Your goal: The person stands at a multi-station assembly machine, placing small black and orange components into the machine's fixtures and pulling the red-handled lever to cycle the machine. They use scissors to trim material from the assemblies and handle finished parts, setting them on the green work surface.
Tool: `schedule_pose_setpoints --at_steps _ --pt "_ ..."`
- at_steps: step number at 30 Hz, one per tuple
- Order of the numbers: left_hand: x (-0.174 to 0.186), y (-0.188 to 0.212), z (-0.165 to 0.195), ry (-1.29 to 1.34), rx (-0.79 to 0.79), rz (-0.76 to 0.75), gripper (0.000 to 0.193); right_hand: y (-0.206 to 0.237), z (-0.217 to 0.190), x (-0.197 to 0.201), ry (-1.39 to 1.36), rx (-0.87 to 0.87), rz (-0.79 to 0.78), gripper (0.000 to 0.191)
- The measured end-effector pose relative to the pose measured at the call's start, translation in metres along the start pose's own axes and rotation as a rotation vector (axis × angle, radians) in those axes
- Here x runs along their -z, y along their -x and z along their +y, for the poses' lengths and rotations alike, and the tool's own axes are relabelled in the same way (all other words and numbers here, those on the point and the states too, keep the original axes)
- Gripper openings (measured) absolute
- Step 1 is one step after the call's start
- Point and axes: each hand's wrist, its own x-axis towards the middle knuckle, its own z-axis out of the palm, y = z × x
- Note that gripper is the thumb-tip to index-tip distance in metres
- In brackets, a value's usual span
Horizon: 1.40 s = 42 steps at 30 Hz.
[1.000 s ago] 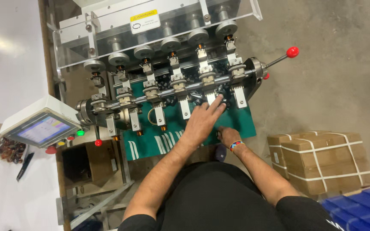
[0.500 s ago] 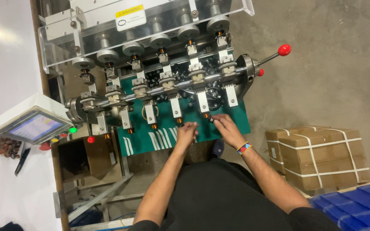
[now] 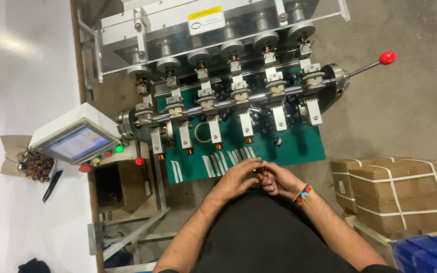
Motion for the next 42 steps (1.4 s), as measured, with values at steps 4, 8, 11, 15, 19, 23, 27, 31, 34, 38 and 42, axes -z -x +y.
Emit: schedule_pose_setpoints --at_steps 4,8,11,15,19,23,27,31,34,38,42 --pt "0.025 0.020 -0.023 0.298 0.062 -0.050 0.041 -0.014 0.006 -0.036 0.030 0.019 -0.018 0.051" --pt "0.036 0.035 -0.049 0.574 0.363 0.130 0.042 -0.019 0.029 -0.059 0.554 0.411 0.072 0.037" --pt "0.050 0.038 -0.053 0.772 0.442 0.119 0.047 -0.016 0.033 -0.064 0.914 0.504 0.188 0.028" --pt "0.061 0.037 -0.043 0.403 0.432 -0.181 0.046 -0.017 0.010 -0.071 1.236 0.756 0.414 0.022" --pt "0.045 0.032 -0.046 0.035 0.346 -0.069 0.037 -0.008 0.001 -0.089 1.592 0.828 0.575 0.018" --pt "0.009 0.032 -0.072 0.683 0.487 0.202 0.043 0.000 0.021 -0.092 1.508 0.794 0.560 0.020" --pt "-0.039 0.037 -0.101 1.003 0.508 0.353 0.045 -0.017 0.031 -0.057 1.164 0.525 0.338 0.030" --pt "-0.063 0.043 -0.123 0.856 0.578 0.607 0.045 -0.047 0.004 0.000 1.112 0.362 0.225 0.027" --pt "-0.062 0.057 -0.125 0.787 0.577 0.635 0.047 -0.066 -0.022 0.029 1.428 0.183 0.725 0.048" --pt "-0.066 0.079 -0.110 0.702 0.654 0.660 0.049 -0.100 -0.040 0.027 1.465 0.617 0.764 0.034" --pt "-0.070 0.084 -0.095 0.695 0.668 0.662 0.050 -0.112 -0.042 0.015 1.552 0.717 0.787 0.016"
